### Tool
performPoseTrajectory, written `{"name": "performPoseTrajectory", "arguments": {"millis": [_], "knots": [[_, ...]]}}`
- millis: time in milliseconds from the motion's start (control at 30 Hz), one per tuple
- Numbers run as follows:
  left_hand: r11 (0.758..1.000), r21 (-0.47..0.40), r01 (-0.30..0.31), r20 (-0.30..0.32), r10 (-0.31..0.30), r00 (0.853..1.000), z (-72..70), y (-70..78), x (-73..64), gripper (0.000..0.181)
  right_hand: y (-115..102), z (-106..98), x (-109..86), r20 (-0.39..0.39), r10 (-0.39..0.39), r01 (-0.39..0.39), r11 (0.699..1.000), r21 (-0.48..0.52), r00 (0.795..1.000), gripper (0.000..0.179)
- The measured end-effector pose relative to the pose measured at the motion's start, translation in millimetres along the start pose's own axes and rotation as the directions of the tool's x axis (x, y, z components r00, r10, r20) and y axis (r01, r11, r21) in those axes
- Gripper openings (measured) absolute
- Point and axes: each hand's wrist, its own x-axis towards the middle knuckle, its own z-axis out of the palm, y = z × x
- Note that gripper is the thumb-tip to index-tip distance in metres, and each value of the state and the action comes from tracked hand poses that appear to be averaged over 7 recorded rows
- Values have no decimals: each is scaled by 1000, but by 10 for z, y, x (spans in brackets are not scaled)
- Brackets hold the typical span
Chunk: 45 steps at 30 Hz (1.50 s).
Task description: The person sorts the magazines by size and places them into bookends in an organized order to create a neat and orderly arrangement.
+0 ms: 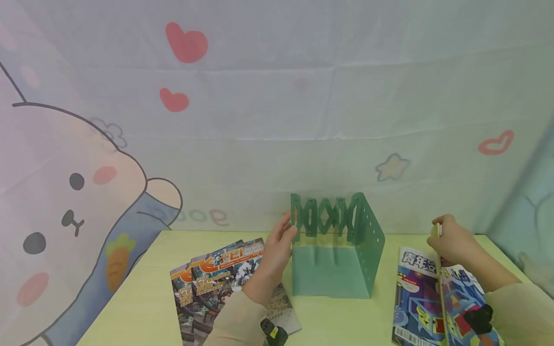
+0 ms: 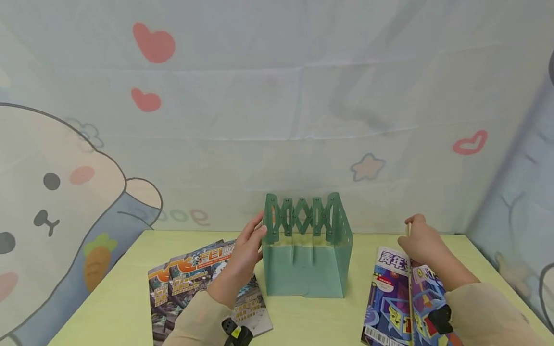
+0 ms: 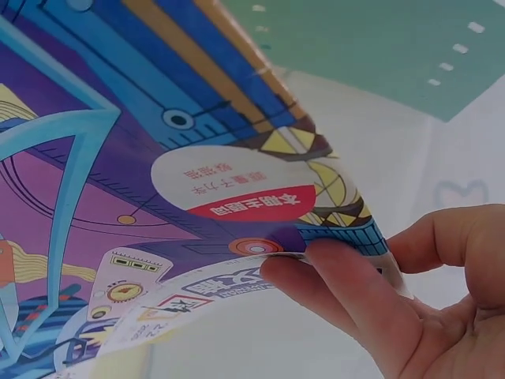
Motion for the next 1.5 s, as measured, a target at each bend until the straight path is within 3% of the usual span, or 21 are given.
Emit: {"name": "performPoseTrajectory", "arguments": {"millis": [200, 467, 733, 967, 1500], "knots": [[1000, 7, 9, 5, -9, 1000, -5, -21, -6, 52, -62, -47, -71, 6, -23, 23, 999, 43, 1000, 61], [999, 25, -29, 25, 28, 999, -19, -9, -10, 56, -152, -91, -105, -15, -7, 8, 997, 80, 1000, 62], [1000, 3, -7, 27, 7, 1000, -19, -20, 3, 55, -195, -93, -157, -30, -58, 61, 992, 111, 998, 61], [1000, -5, -5, 43, 5, 999, -33, -13, 5, 55, -289, -119, -234, -78, -118, 122, 991, 61, 990, 59], [1000, -6, -2, 53, 2, 999, -50, 10, 7, 57, -461, -136, -315, -156, -137, 135, 991, -24, 978, 59]]}}
